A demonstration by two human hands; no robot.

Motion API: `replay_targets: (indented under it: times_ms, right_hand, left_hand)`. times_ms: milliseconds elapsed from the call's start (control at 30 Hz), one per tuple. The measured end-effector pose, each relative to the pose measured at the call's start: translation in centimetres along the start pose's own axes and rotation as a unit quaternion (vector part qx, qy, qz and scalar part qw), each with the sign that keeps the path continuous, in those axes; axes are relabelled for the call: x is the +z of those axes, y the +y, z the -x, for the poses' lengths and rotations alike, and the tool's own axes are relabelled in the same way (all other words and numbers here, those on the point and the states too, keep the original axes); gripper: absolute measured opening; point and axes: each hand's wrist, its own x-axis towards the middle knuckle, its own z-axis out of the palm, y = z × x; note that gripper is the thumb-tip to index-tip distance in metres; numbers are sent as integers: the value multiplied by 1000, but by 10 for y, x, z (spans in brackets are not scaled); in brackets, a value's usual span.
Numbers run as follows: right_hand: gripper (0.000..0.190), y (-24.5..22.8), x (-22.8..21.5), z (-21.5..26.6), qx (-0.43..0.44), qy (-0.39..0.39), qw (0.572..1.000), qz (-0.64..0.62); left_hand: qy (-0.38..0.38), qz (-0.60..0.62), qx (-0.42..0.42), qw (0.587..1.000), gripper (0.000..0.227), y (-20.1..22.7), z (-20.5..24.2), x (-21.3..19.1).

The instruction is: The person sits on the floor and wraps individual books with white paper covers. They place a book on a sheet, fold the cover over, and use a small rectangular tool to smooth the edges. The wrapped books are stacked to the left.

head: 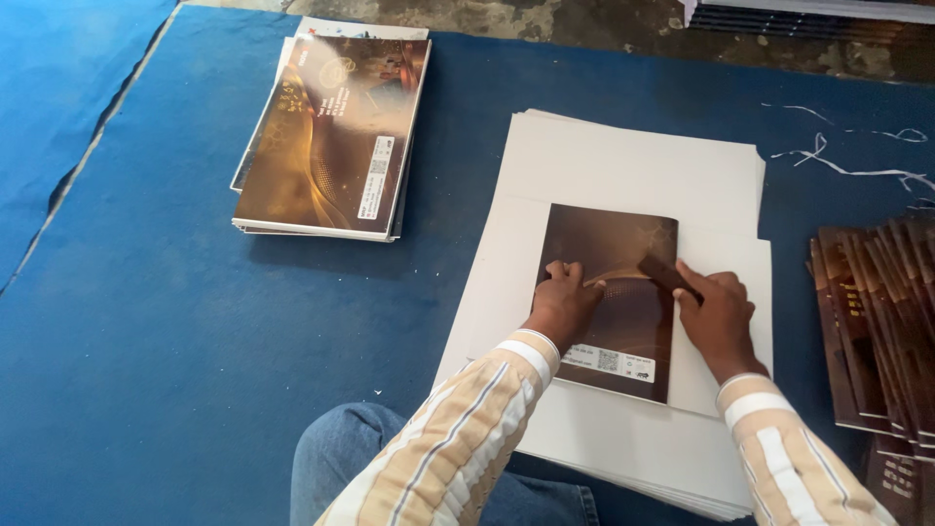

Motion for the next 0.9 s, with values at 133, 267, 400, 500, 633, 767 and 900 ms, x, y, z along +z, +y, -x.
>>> replay_targets:
  times_ms: [133, 267, 400, 500, 633, 767, 900]
  right_hand:
    - [43, -4, 2, -19, 47, -5, 999, -12]
    - [43, -7, 4, -37, 82, -8, 996, -22]
    - [43, -9, 7, -48, 99, -7, 995, -19]
    - [42, -11, 7, -57, 121, -12, 993, -10]
    - [44, -17, 6, -69, 146, -21, 989, -7]
    - [44, -24, 4, -76, 163, -18, 986, -13]
    - [42, -30, 3, -80, 162, -10, 986, -20]
  left_hand:
    - [-11, 16, -3, 1000, 67, 0, 6, -6]
    - [3, 35, -2, 999, 65, -1, 8, -8]
    - [3, 34, 2, 999, 64, -3, 8, -6]
    - [-1, 33, 3, 999, 66, -3, 7, -6]
    - [-7, 17, 8, 1000, 65, -3, 6, -5]
    - [-11, 13, 4, 1000, 65, -2, 7, -5]
    - [-26, 13, 5, 1000, 68, -1, 9, -10]
